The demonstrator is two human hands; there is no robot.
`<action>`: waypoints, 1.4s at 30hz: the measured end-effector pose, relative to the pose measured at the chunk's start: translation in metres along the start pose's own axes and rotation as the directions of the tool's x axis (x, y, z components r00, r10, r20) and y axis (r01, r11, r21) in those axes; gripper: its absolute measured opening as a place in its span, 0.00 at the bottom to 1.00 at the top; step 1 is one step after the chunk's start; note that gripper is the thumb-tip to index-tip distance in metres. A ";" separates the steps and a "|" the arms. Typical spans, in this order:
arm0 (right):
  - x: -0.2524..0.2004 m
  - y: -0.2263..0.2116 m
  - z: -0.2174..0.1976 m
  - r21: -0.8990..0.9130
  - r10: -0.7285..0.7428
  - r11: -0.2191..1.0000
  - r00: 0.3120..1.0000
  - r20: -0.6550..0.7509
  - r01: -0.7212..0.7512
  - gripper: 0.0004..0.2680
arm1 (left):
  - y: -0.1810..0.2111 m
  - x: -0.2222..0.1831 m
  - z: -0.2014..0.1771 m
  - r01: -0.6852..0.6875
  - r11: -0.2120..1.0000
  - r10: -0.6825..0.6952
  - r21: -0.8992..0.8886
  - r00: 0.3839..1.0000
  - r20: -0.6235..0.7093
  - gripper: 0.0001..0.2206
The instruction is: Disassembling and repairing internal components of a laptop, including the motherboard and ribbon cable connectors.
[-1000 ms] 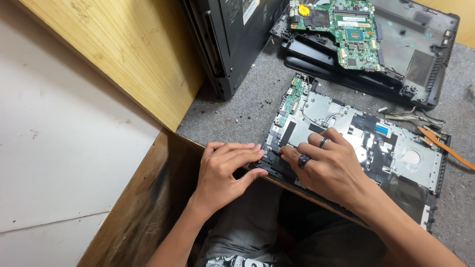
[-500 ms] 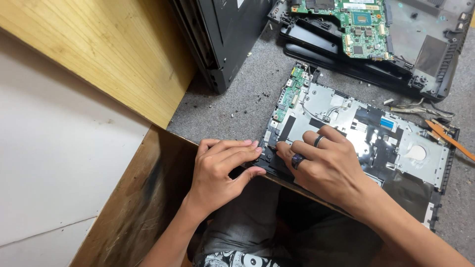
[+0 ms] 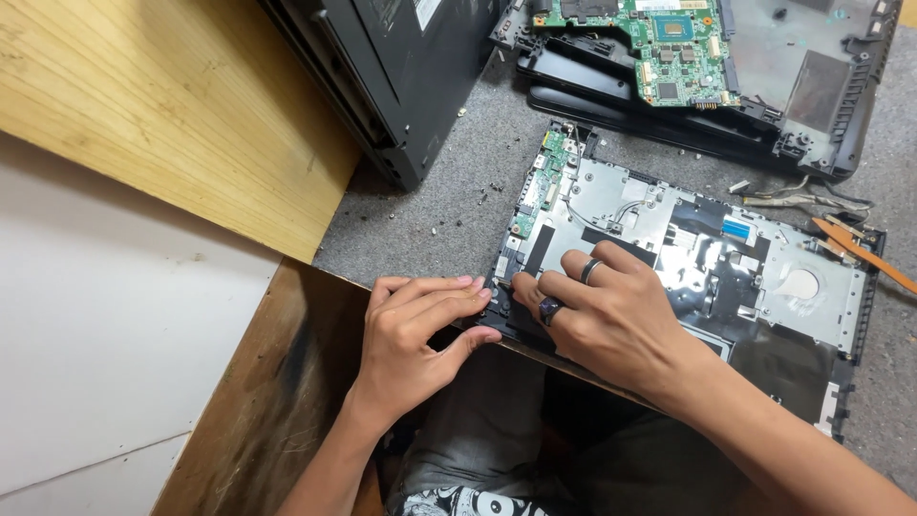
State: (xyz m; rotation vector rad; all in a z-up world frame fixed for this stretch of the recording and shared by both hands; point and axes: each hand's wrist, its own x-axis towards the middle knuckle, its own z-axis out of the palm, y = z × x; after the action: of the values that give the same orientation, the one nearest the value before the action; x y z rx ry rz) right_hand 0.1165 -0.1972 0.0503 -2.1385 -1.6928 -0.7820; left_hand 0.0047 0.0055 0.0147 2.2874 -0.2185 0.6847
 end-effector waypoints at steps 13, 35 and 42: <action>0.009 -0.005 -0.015 0.032 0.000 0.999 0.994 -0.107 0.004 0.06 | 0.008 0.004 0.006 0.144 0.978 -0.159 -0.151 0.983 -0.090 0.15; -0.003 0.000 -0.022 -0.072 -0.007 0.997 0.994 0.112 0.015 0.09 | 0.005 0.002 0.010 0.174 0.985 -0.174 -0.001 0.980 -0.102 0.13; 0.010 -0.006 -0.025 -0.138 -0.056 0.988 0.988 0.141 0.076 0.21 | 0.004 0.003 0.014 0.161 0.987 -0.157 0.020 0.977 -0.146 0.13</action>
State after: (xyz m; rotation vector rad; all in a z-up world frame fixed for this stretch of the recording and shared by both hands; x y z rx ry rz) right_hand 0.1070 -0.2013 0.0755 -2.2894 -1.8359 -0.8148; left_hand 0.0113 -0.0067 0.0107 2.2451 0.0439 0.7700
